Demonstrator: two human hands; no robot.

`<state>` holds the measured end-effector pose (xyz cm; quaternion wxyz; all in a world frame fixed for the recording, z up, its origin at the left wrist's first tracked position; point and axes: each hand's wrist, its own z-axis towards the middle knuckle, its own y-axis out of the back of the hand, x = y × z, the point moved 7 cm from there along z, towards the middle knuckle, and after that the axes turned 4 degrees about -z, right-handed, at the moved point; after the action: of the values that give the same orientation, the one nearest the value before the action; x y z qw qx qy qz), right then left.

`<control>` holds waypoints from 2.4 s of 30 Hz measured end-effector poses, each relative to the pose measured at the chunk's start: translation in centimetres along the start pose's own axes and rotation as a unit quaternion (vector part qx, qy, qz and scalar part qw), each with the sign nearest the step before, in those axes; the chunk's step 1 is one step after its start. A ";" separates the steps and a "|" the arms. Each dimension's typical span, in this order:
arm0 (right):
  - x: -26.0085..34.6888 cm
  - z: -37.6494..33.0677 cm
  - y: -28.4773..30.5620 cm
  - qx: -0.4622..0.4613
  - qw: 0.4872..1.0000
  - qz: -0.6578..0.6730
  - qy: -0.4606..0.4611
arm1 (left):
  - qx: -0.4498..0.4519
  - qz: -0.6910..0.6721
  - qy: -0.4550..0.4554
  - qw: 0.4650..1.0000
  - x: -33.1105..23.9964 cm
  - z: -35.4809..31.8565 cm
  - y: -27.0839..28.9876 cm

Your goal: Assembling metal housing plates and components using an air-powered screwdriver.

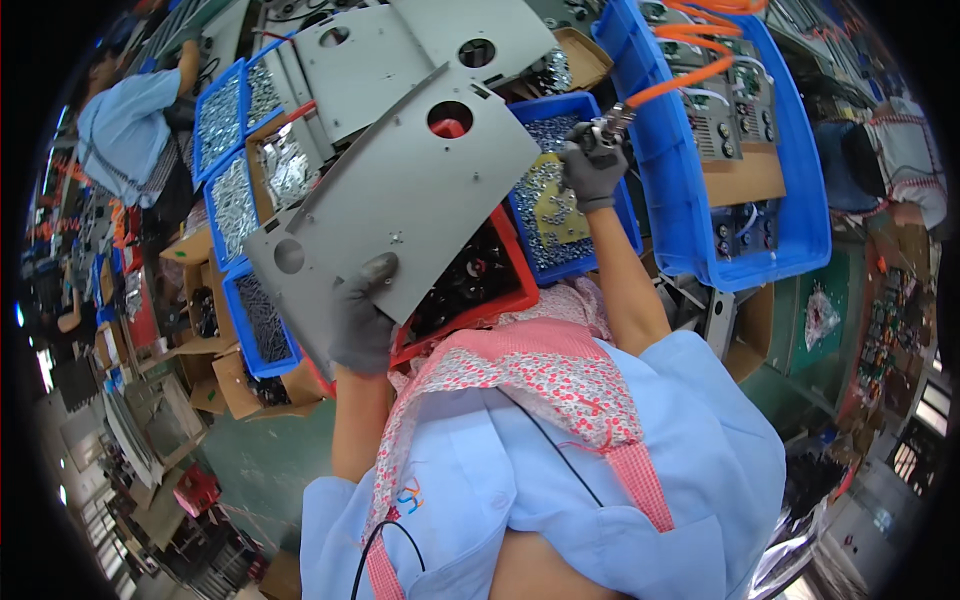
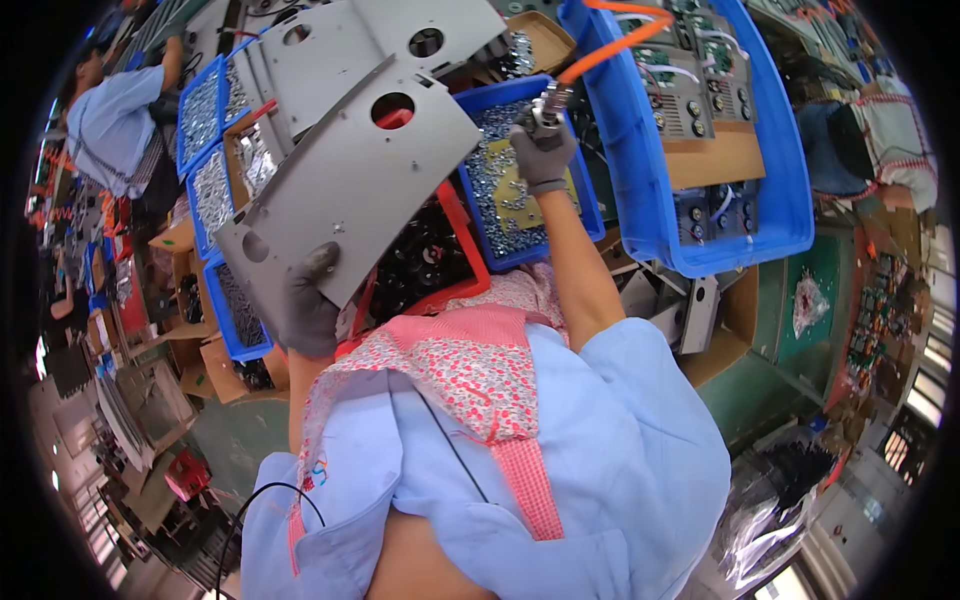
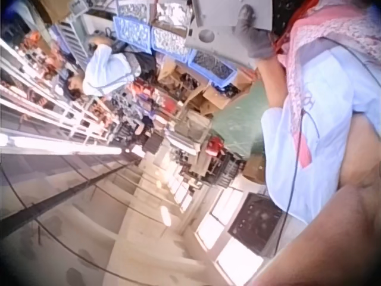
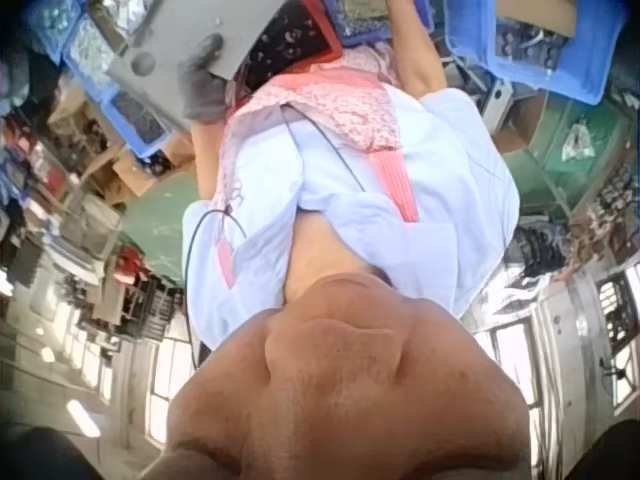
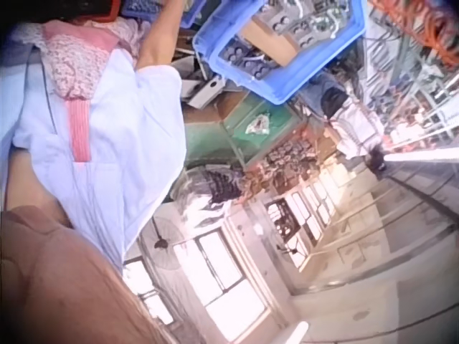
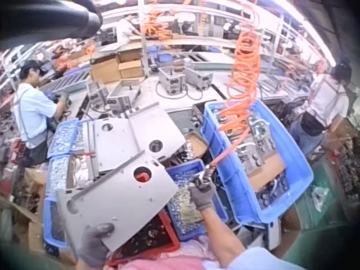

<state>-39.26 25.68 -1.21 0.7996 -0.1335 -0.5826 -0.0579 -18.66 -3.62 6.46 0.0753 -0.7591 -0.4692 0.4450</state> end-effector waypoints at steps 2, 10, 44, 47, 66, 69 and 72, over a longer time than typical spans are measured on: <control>1.5 0.7 0.3 -0.028 0.998 0.056 0.008 | 0.019 0.031 -0.069 0.997 -1.1 -0.7 -1.4; 19.7 -0.9 -3.6 0.138 0.931 0.324 -0.094 | 0.028 0.119 -0.130 0.984 -1.5 -2.3 -3.9; 25.6 -8.4 -5.3 0.274 0.927 0.252 -0.049 | 0.129 0.202 -0.154 0.959 0.5 -6.5 -10.2; 27.5 -8.1 -4.8 0.263 0.923 0.281 -0.001 | 0.228 0.248 -0.145 0.931 1.0 -6.5 -12.9; 32.5 -9.3 -0.8 0.264 0.870 0.401 0.111 | 0.495 0.555 -0.237 0.625 13.9 -4.3 -17.3; 29.3 -8.4 0.4 0.202 0.907 0.368 0.046 | 0.391 0.540 -0.198 0.718 7.7 -0.1 -14.5; 25.9 -7.7 0.6 0.173 0.928 0.326 -0.052 | 0.155 0.513 -0.364 0.762 -3.0 2.3 -8.0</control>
<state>-23.90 25.73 21.05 0.7535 -0.1785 -0.5492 0.3143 -26.02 -2.24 11.19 -0.2246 -0.6451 0.0736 0.7266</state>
